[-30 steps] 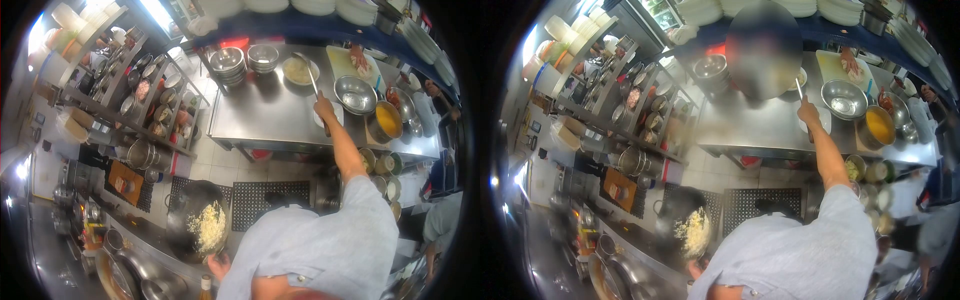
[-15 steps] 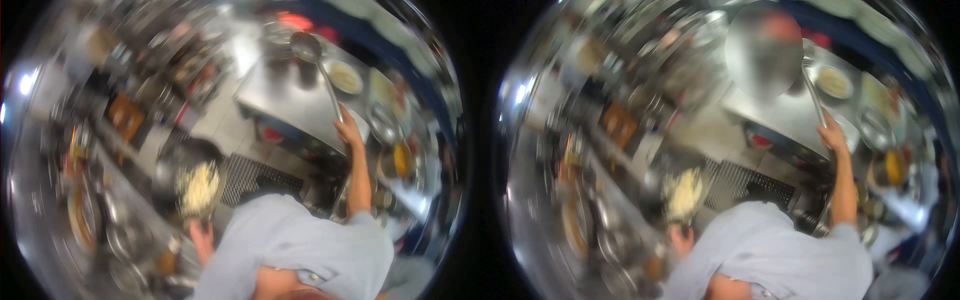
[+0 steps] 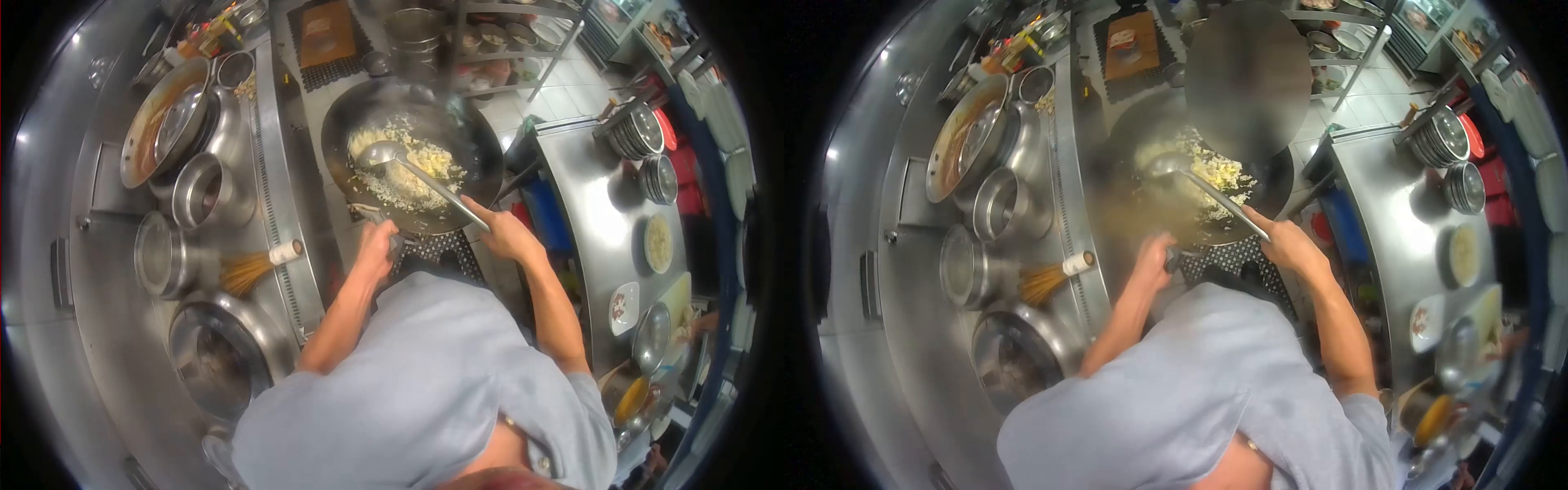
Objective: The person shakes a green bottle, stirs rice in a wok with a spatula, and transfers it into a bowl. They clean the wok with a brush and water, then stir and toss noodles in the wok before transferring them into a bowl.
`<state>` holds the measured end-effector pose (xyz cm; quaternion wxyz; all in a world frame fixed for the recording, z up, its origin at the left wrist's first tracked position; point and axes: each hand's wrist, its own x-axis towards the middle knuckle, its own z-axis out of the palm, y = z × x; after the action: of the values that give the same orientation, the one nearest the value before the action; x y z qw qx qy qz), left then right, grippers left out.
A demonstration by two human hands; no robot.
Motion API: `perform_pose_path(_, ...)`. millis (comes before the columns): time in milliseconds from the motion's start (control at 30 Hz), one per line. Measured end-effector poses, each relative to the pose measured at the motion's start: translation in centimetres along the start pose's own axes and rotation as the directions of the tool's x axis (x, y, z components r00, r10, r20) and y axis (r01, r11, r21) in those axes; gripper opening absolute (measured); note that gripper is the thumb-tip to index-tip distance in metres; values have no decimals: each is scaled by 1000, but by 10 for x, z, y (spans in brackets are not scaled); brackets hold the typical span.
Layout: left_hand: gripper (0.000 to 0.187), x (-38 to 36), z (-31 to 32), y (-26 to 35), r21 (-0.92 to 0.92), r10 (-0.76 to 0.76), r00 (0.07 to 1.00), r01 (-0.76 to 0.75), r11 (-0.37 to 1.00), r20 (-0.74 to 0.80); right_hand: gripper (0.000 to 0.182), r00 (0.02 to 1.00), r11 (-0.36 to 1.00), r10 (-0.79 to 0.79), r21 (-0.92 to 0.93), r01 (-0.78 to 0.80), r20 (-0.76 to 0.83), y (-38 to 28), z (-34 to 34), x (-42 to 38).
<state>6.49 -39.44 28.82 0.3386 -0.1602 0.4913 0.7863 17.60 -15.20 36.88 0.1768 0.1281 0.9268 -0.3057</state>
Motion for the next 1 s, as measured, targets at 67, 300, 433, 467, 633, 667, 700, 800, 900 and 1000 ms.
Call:
perform_pose_path(67,5,-5,2,6,34,0,996,4,999,-94,76,996,998,-55,30,52,77,11,-2,-5)
perform_pose_path(300,5,-3,-24,3,35,-84,990,88,996,-115,75,975,991,-134,7,135,176,60,-50,-50)
perform_pose_path(433,3,-4,-21,-1,38,-62,991,66,997,-118,75,991,995,100,-29,-98,88,17,-3,1)
perform_pose_path(467,2,2,-25,-1,43,-63,986,71,997,-152,74,992,992,88,-97,-79,92,26,-12,-4)
perform_pose_path(633,5,0,-35,1,59,-89,988,97,994,-124,76,983,985,65,-166,-37,170,57,-85,-66)
perform_pose_path(667,7,-3,-31,3,59,-101,987,109,992,-129,77,985,974,99,-216,-68,139,57,-73,-57)
perform_pose_path(700,8,-3,-24,5,61,-85,990,93,994,-111,77,986,958,138,-267,-107,97,53,-51,-38)
perform_pose_path(800,12,-3,-16,2,71,-76,995,80,994,-64,76,977,935,214,-297,-196,28,16,-10,7)
perform_pose_path(900,14,1,-23,8,75,-110,991,115,990,-70,76,982,906,187,-388,-167,13,18,-34,-6)
perform_pose_path(1000,17,-12,-20,9,8,-187,975,189,982,-115,68,968,879,241,-438,-188,70,23,-83,-50)
